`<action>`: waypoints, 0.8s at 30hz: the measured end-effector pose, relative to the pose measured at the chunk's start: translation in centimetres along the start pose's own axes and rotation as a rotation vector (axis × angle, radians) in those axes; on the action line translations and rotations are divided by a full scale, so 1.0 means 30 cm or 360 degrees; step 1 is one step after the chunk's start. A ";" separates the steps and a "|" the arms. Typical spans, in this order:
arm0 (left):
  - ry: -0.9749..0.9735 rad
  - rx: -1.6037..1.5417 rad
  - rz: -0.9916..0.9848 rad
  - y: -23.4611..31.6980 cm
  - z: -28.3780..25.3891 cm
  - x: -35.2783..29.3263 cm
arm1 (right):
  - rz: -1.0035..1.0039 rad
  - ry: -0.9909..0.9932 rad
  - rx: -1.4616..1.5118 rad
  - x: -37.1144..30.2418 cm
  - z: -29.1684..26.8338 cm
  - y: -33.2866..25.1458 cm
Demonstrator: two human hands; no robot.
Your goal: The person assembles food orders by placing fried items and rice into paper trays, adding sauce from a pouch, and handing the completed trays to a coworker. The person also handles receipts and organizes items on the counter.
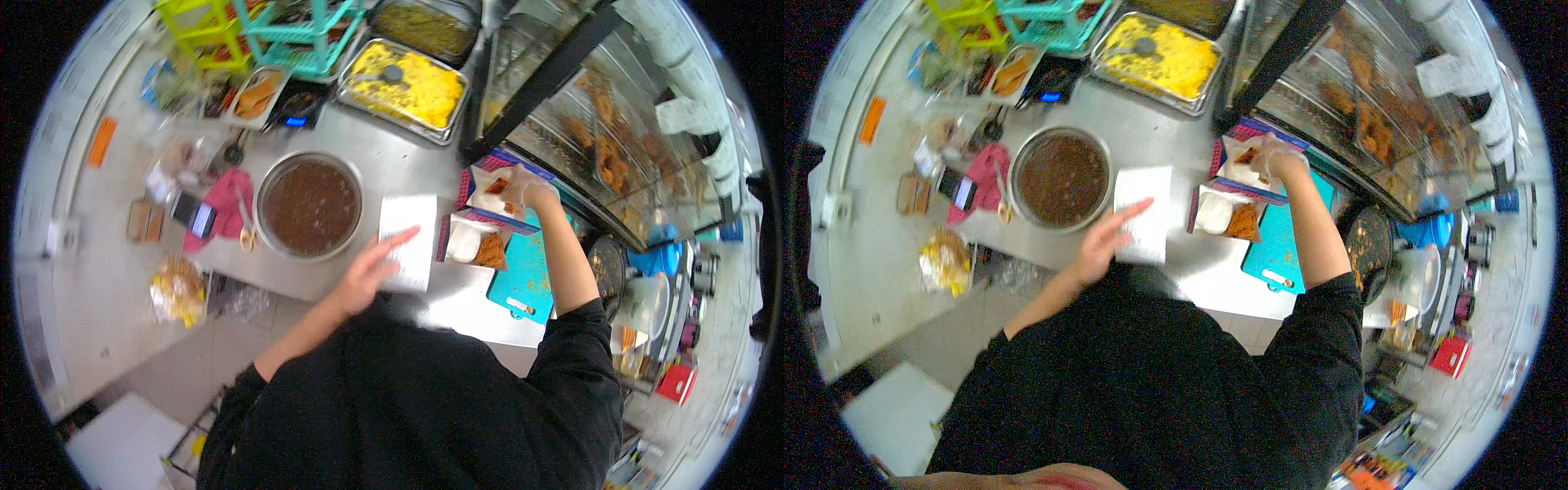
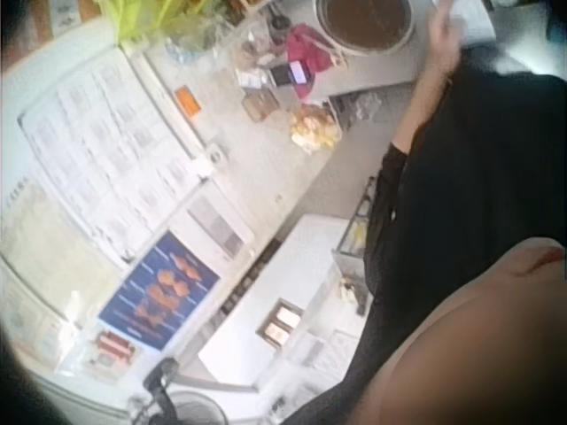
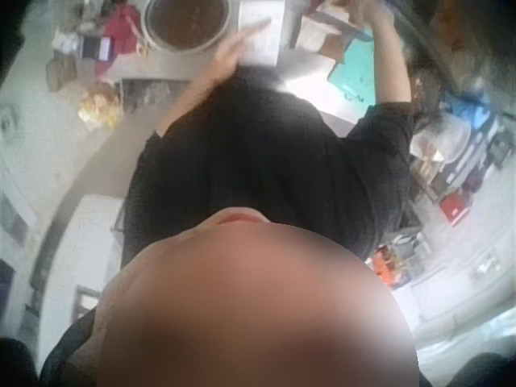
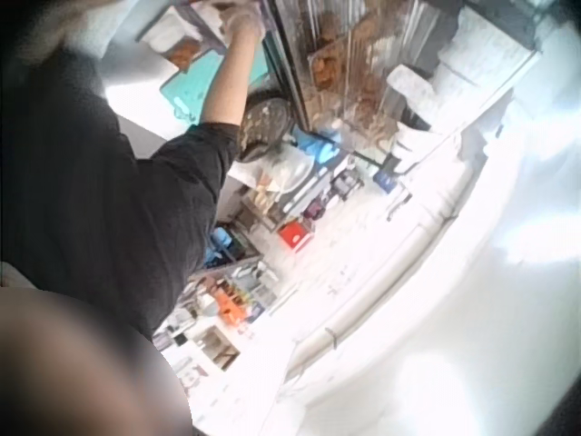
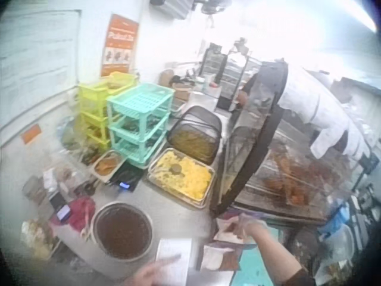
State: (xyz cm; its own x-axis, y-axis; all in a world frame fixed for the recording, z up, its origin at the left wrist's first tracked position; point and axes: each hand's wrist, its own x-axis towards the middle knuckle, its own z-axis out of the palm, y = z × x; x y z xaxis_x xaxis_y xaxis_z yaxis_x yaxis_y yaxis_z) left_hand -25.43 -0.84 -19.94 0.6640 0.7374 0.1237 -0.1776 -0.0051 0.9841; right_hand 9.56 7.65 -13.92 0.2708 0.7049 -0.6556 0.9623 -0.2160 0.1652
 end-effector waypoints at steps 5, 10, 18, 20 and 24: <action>0.0089 -0.0817 -0.0168 0.181 0.052 0.041 | -0.0215 0.0496 0.0102 0.257 0.241 0.035; 0.0163 -0.0732 -0.0179 0.281 0.095 0.034 | 0.0105 0.0693 0.0153 0.300 0.269 0.026; 0.0218 -0.0769 -0.0103 0.310 0.081 -0.004 | -0.0350 0.0564 -0.0138 0.146 0.174 -0.043; 0.0245 -0.0766 -0.0079 0.318 0.067 -0.007 | -0.0256 0.0718 -0.0143 0.180 0.178 -0.034; 0.0283 -0.0781 -0.0036 0.323 0.022 -0.013 | -0.0742 0.0364 -0.0528 0.270 0.232 -0.009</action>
State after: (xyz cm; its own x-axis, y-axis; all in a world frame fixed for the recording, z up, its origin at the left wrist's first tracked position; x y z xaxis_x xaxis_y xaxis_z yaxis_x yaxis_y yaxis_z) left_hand -26.92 -1.63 -10.36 0.5456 0.8372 0.0377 -0.5126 0.2978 0.8053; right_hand 11.32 8.71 -24.41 -0.2175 0.8096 -0.5453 0.9273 0.3457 0.1435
